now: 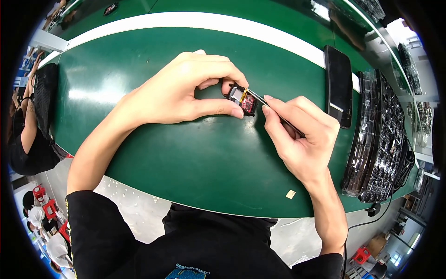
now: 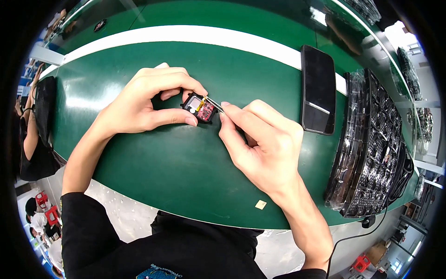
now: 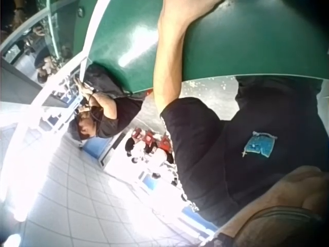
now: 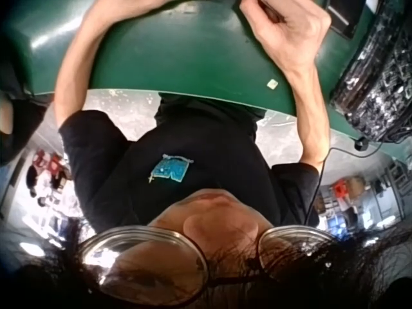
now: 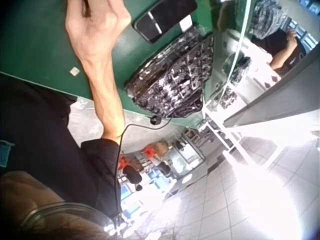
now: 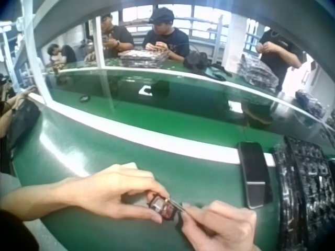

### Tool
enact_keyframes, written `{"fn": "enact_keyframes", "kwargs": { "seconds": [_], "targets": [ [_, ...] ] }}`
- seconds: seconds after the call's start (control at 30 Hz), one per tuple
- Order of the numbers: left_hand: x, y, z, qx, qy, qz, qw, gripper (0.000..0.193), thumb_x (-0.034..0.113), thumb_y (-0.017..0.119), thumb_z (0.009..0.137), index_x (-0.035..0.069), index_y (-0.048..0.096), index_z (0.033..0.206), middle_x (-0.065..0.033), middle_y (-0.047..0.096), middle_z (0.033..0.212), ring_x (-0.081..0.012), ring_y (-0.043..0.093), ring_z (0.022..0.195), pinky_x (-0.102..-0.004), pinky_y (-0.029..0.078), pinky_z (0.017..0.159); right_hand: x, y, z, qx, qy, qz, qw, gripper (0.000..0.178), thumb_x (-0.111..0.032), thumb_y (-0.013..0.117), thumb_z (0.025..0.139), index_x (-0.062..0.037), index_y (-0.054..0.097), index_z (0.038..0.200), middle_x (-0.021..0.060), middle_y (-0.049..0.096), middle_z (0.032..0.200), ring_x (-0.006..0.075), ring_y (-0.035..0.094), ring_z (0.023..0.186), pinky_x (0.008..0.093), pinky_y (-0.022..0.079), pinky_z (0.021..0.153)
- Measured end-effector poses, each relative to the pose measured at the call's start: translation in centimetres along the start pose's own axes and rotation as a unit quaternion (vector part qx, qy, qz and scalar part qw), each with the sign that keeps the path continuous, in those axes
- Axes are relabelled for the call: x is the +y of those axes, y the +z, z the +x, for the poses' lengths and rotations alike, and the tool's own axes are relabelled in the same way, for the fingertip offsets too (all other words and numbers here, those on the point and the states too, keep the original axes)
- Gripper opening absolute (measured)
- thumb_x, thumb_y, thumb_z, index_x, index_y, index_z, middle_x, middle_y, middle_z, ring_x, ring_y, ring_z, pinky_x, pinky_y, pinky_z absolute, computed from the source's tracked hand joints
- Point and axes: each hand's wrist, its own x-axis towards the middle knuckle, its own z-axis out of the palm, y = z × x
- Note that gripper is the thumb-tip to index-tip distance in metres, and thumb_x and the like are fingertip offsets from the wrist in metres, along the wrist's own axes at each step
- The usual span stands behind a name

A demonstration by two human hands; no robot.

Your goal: Assembling electronic components at a factory workbench using a small metal tool to pry or adjust parts.

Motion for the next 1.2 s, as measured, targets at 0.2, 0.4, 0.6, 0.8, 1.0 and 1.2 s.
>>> {"fn": "enact_keyframes", "kwargs": {
  "seconds": [0.2,0.4,0.6,0.8,1.0,1.2],
  "targets": [
    [-0.95,-0.74,-0.09,-0.034,0.002,-0.044,0.998,0.053,0.021,0.099,0.077,0.008,0.081,0.125,-0.0006,0.074,0.095,-0.0147,0.047,0.07,-0.0329,0.039,0.077,-0.04,-0.62,0.05,-0.026,0.082,0.108,0.99,0.014,0.005,0.084,0.09,0.0023,0.085,0.104,0.0033,0.065,0.068,0.0047,0.05,0.054,0.0258,0.036,0.05],
    [-0.84,-0.83,-0.12,-0.04,0.005,-0.054,0.998,0.053,0.02,0.099,0.076,0.007,0.081,0.125,-0.0012,0.075,0.098,-0.0147,0.048,0.07,-0.0326,0.039,0.078,-0.13,-0.66,-0.08,-0.034,0.115,0.122,0.985,0.013,0.004,0.083,0.09,0.0018,0.086,0.103,0.0032,0.064,0.066,0.0042,0.05,0.054,0.0256,0.036,0.05],
    [-0.82,-0.9,-0.16,-0.051,0.005,-0.042,0.998,0.051,0.02,0.098,0.077,0.009,0.082,0.125,-0.0005,0.077,0.101,-0.0149,0.05,0.073,-0.0328,0.038,0.077,-0.18,-0.77,0.08,-0.049,0.111,0.108,0.987,0.012,0.005,0.083,0.09,0.002,0.086,0.101,0.0025,0.064,0.066,0.0031,0.049,0.054,0.0258,0.035,0.05],
    [-0.44,-0.95,0.05,-0.056,0.001,-0.038,0.998,0.046,0.02,0.096,0.081,0.01,0.082,0.124,0.0003,0.077,0.102,-0.0155,0.053,0.075,-0.0328,0.037,0.075,-0.34,-0.77,0.26,-0.052,0.116,0.115,0.985,0.012,0.006,0.083,0.089,0.0023,0.085,0.1,0.0022,0.064,0.066,0.0028,0.049,0.054,0.0257,0.034,0.049],
    [-0.32,-1.0,0.19,-0.063,0.007,-0.031,0.997,0.042,0.021,0.095,0.082,0.01,0.082,0.121,-0.0003,0.077,0.099,-0.0155,0.059,0.078,-0.033,0.037,0.074,-0.41,-0.58,0.3,-0.05,0.125,0.114,0.984,0.013,0.005,0.082,0.088,0.0025,0.085,0.1,0.002,0.064,0.066,0.0028,0.049,0.054,0.025,0.034,0.049],
    [-0.25,-0.97,0.17,-0.063,0.016,-0.033,0.997,0.041,0.021,0.095,0.082,0.01,0.082,0.119,-0.0008,0.077,0.097,-0.0164,0.062,0.08,-0.0331,0.038,0.074,-0.42,-0.81,0.1,-0.06,0.129,0.122,0.982,0.014,0.007,0.082,0.09,0.0029,0.086,0.102,0.0,0.066,0.07,0.0013,0.051,0.059,0.0228,0.032,0.053]
  ]
}}
